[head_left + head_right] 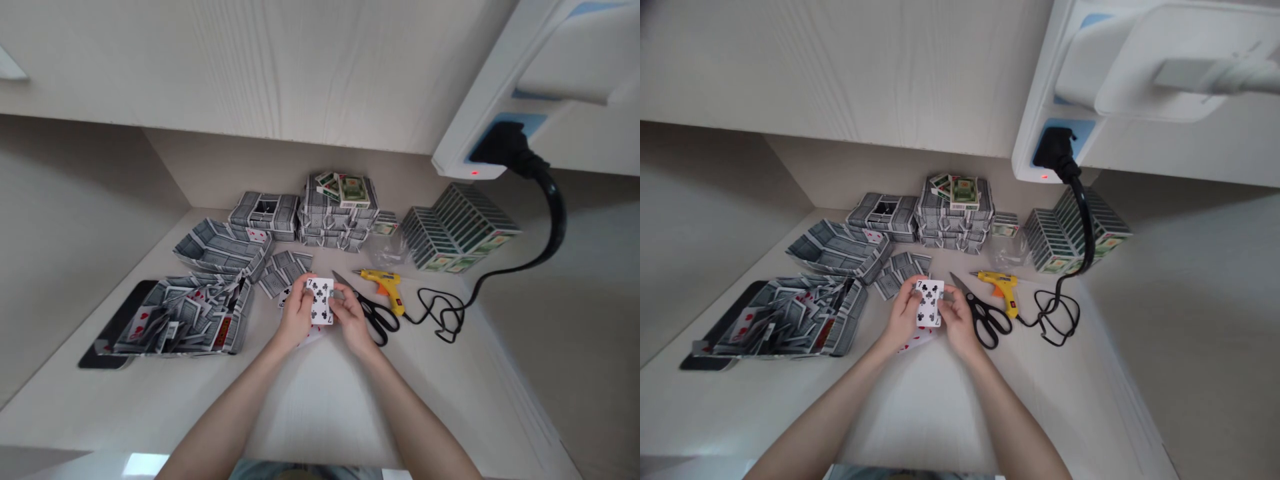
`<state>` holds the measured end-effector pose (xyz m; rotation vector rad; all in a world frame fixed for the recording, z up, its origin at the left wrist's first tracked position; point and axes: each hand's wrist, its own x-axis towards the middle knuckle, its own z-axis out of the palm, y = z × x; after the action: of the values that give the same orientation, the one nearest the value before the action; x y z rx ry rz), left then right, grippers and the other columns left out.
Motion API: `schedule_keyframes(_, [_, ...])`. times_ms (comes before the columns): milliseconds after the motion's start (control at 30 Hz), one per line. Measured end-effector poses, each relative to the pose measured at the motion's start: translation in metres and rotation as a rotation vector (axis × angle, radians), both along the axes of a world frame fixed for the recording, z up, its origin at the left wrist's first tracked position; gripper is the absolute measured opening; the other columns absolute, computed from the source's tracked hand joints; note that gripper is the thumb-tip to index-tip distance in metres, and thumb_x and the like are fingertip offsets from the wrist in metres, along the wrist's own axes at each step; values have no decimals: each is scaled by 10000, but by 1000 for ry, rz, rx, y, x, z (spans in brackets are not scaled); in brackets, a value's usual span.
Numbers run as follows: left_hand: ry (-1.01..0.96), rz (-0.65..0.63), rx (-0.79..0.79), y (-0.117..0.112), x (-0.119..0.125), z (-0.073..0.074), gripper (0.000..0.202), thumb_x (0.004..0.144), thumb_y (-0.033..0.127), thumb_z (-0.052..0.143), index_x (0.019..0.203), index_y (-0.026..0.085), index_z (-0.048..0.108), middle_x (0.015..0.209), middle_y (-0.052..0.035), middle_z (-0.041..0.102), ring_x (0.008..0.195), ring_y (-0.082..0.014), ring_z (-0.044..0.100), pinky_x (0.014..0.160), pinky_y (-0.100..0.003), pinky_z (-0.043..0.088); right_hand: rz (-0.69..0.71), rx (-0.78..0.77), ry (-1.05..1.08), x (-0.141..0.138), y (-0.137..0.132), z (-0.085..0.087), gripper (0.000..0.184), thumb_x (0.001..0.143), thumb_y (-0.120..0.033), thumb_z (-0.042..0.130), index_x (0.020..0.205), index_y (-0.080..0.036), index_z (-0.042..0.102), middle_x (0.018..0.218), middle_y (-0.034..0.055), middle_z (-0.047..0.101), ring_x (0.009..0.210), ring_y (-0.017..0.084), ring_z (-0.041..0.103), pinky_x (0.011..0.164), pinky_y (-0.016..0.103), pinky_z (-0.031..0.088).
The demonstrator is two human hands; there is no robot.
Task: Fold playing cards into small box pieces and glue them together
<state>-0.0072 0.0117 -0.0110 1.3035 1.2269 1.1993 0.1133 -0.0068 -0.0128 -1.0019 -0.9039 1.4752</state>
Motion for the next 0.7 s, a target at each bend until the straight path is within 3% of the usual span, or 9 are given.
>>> schedule_keyframes(233, [47,-36,13,-5,3,0,291,814,279,392,1079,202,485,745,12,562,567,-103,483,530,-202,389,-62,-25,-2,-1,-1,4,321,724,-398,591,952,-216,454,657,-28,593,534,127,545,506,230,428])
schedule_keyframes(467, [-67,-26,-69,-4,6,6,369,807,298,408,1156,196,470,763,-2,563,592,-105,498,523,-195,400,-78,29,-20,-1,2,1,317,740,-422,574,949,-229,435,651,-33,596,500,127,534,479,234,417])
schedule_keyframes(700, [-162,13,-96,0,8,4,303,759,298,443,1030,186,520,855,-8,589,658,-111,517,571,-207,414,-79,39,-20,0,3,-3,315,732,-433,589,930,-238,441,628,-38,588,478,125,517,459,233,398])
